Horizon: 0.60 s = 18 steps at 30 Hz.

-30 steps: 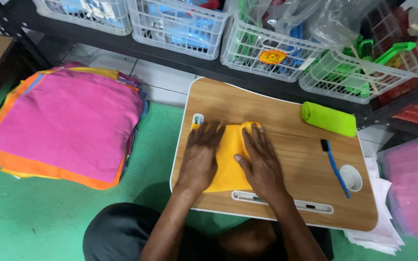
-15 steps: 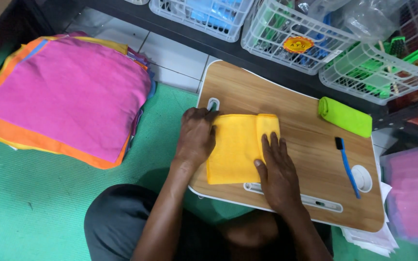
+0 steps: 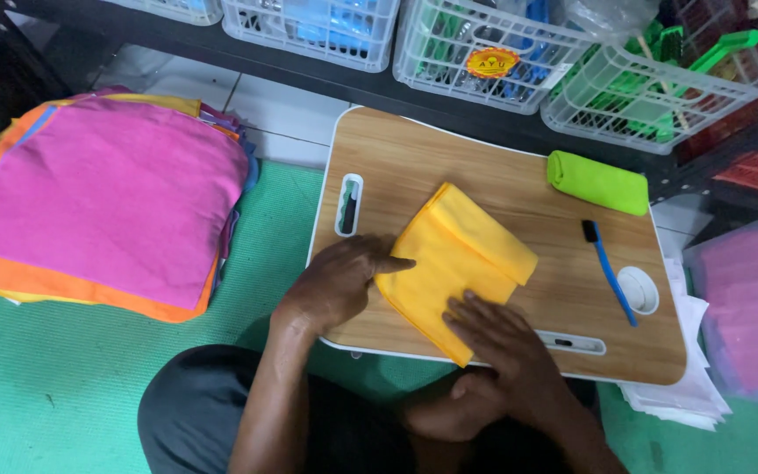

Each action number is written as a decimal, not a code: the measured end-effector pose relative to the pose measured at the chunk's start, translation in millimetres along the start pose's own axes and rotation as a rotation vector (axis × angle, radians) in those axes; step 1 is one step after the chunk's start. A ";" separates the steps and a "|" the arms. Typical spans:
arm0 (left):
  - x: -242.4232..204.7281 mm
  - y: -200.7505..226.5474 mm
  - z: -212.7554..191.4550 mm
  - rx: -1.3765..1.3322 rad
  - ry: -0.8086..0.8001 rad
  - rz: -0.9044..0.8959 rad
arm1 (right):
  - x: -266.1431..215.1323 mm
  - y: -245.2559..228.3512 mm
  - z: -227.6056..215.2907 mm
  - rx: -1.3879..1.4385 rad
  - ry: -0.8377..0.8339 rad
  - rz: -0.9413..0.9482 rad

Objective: The person folds a yellow cloth, places it into a clear plastic bag, then adds a green cloth to the same bag and seals it. They then pick up a pink cloth, brush it with a small brush, and fold it.

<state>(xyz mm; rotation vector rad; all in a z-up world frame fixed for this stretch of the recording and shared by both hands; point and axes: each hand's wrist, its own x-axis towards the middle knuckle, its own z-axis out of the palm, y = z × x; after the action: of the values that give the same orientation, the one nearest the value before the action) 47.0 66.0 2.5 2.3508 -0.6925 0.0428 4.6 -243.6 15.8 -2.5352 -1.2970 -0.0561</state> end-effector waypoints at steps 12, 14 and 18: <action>8.9 0.9 -4.8 0.007 0.082 0.023 | -12.9 -26.3 10.0 -0.041 0.307 -0.024; 12.0 4.0 -9.1 -0.056 0.123 0.119 | -11.3 -28.0 13.1 0.064 0.370 0.068; 9.8 15.0 -20.5 -0.264 0.064 0.133 | -19.2 -25.3 19.3 0.266 0.516 0.609</action>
<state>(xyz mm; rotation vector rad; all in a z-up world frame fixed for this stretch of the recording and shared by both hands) 51.1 64.7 29.4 2.0418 -0.7722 0.0797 -28.8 -239.4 0.2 -2.3474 -0.3000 -0.3518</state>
